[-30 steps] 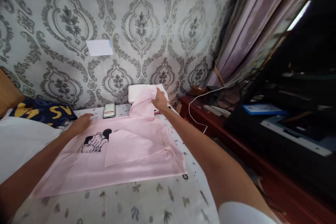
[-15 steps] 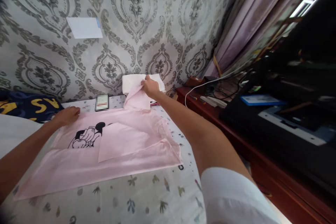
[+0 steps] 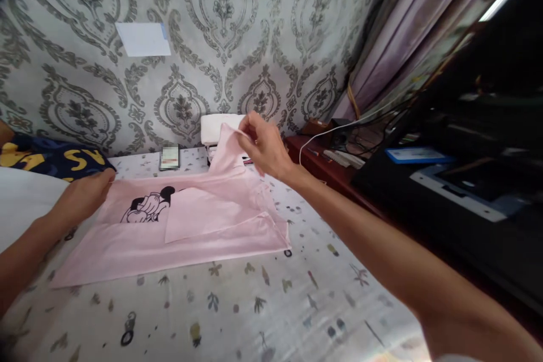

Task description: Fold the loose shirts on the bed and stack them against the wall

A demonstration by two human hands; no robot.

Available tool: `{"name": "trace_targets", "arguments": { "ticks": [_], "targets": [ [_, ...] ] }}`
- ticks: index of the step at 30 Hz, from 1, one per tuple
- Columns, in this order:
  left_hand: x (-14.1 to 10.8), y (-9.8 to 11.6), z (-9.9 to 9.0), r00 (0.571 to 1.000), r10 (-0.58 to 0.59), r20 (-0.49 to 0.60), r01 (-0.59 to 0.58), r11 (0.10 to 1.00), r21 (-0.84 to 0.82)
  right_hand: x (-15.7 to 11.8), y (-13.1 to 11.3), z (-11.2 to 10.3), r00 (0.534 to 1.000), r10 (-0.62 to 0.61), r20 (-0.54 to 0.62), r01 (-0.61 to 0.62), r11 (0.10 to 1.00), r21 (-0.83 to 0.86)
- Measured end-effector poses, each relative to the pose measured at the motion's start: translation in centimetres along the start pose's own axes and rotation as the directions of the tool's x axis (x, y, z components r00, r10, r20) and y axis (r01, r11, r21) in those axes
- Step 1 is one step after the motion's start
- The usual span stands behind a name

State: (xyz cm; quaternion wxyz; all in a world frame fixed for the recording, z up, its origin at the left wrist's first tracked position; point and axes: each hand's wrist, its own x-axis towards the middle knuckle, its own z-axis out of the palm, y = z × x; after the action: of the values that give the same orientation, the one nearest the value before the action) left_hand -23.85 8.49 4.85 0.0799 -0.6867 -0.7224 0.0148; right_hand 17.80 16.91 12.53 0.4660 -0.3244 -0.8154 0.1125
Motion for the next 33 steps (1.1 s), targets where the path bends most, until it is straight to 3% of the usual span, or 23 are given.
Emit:
{"name": "trace_targets", "arguments": {
  "ticks": [2,4,7,8,9,11,13,15,17,22,25,33],
  "targets": [
    [-2.0,0.6,0.6,1.0,-0.009,0.029,0.007,0.997,0.083,-3.7,-2.3,-0.5,0.991,0.027,0.13,-0.031,0.999,0.03],
    [-3.7,1.2,1.2,0.996,0.019,0.09,-0.028,0.995,0.101,-7.5,-3.7,-0.4,0.918,0.1,0.383,-0.141,0.987,0.08],
    [-5.1,1.8,2.1,0.989,0.056,0.136,-0.068,0.994,0.086,-12.2,-4.0,0.7,0.621,0.164,0.766,-0.338,0.938,0.073],
    [-5.3,1.8,2.3,0.989,0.055,0.138,-0.069,0.993,0.095,-13.1,-3.6,1.1,0.541,0.174,0.823,-0.406,0.911,0.074],
    [-5.4,1.9,2.4,0.989,0.05,0.138,-0.065,0.992,0.105,-13.6,-3.0,1.4,0.504,0.195,0.842,-0.477,0.875,0.084],
    [-5.4,1.9,2.7,0.99,0.044,0.137,-0.06,0.991,0.119,-13.4,-1.0,2.1,0.552,0.326,0.768,-0.608,0.788,0.102],
    [-5.4,1.9,2.9,0.991,0.041,0.129,-0.058,0.99,0.131,-11.8,1.7,2.7,0.621,0.562,0.546,-0.69,0.722,0.041],
    [-5.4,2.1,3.0,0.993,0.047,0.11,-0.063,0.987,0.145,-9.4,4.5,3.5,0.612,0.747,0.258,-0.751,0.652,-0.105],
    [-5.5,2.3,2.9,0.992,0.054,0.112,-0.072,0.984,0.162,-7.2,7.0,4.4,0.571,0.809,0.139,-0.787,0.588,-0.187],
    [-5.4,2.6,2.5,0.987,0.041,0.154,-0.064,0.987,0.15,-4.9,10.3,6.9,0.484,0.868,0.107,-0.844,0.496,-0.204],
    [-5.0,2.4,2.4,0.984,0.032,0.175,-0.058,0.988,0.144,-5.2,11.2,7.6,0.48,0.869,0.119,-0.864,0.492,-0.109],
    [-4.6,2.2,2.9,0.979,0.039,0.199,-0.079,0.977,0.197,-6.1,12.2,7.3,0.489,0.861,0.139,-0.836,0.417,0.356]
  ]
}}
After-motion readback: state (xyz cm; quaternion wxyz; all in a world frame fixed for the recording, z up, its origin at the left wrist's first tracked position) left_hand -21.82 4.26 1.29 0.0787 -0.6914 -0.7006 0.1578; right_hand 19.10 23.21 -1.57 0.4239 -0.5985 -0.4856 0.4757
